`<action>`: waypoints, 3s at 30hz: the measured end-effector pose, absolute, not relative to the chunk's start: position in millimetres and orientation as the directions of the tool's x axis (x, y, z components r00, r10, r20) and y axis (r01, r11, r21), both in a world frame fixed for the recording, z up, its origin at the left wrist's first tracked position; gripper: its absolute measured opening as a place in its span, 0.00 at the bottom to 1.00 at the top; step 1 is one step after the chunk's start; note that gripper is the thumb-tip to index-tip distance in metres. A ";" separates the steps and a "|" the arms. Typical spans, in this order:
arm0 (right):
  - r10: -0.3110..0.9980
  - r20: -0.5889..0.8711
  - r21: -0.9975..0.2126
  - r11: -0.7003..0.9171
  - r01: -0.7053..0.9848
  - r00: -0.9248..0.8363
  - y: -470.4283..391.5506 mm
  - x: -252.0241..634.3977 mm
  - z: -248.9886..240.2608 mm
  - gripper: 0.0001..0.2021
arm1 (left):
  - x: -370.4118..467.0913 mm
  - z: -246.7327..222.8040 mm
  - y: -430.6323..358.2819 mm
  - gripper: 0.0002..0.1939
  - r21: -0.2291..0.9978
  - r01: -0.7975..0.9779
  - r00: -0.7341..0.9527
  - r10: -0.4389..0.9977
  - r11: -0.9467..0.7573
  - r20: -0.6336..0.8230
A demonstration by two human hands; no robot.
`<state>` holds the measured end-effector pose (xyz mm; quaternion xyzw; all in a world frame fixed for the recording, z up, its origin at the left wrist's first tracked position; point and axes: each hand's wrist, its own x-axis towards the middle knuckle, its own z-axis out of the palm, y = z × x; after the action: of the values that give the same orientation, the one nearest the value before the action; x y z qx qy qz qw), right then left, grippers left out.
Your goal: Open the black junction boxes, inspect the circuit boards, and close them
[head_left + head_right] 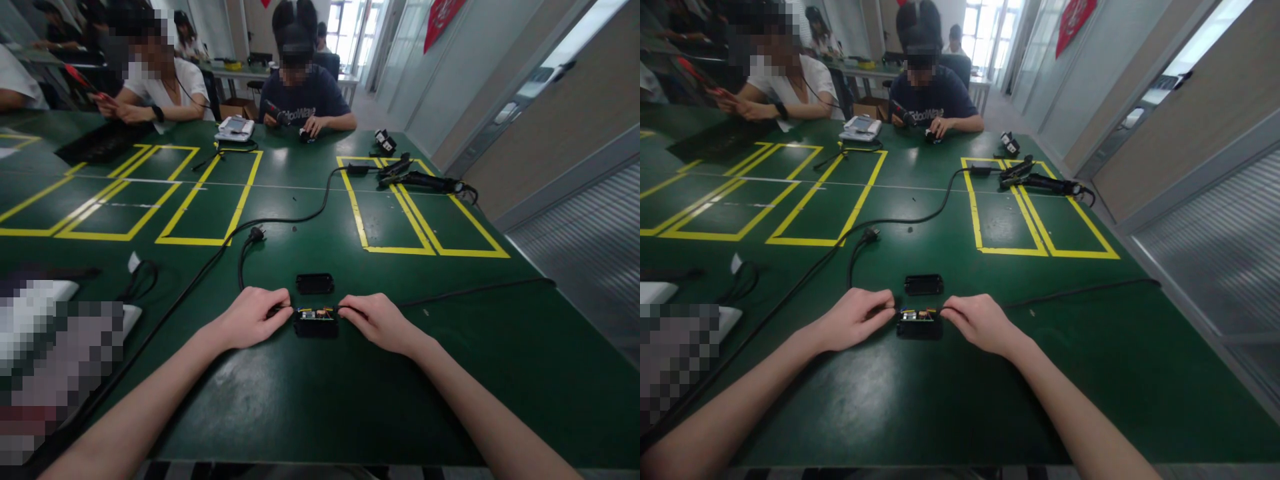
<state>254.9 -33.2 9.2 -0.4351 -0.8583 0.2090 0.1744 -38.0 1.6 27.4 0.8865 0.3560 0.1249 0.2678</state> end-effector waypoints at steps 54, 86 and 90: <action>0.899 0.247 -0.608 0.435 0.664 -0.363 -32.5 236.0 -1.3 0.07 | -34.9 15.4 2.4 0.07 0.636 0.509 0.634 0.752 -0.580 0.178; 0.931 0.230 -0.791 0.349 0.503 -0.284 -27.8 236.6 -3.1 0.14 | -30.1 7.4 3.4 0.22 0.351 0.493 0.755 0.592 -0.796 0.283; 0.943 0.219 -0.792 0.321 0.520 -0.250 -30.0 234.1 1.2 0.12 | -29.2 7.6 2.5 0.21 0.386 0.496 0.744 0.610 -0.778 0.273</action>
<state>234.1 -30.0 1.2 -0.4997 -0.7318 0.2992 0.3538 -29.2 2.5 7.6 0.9224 0.2997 0.1954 0.1459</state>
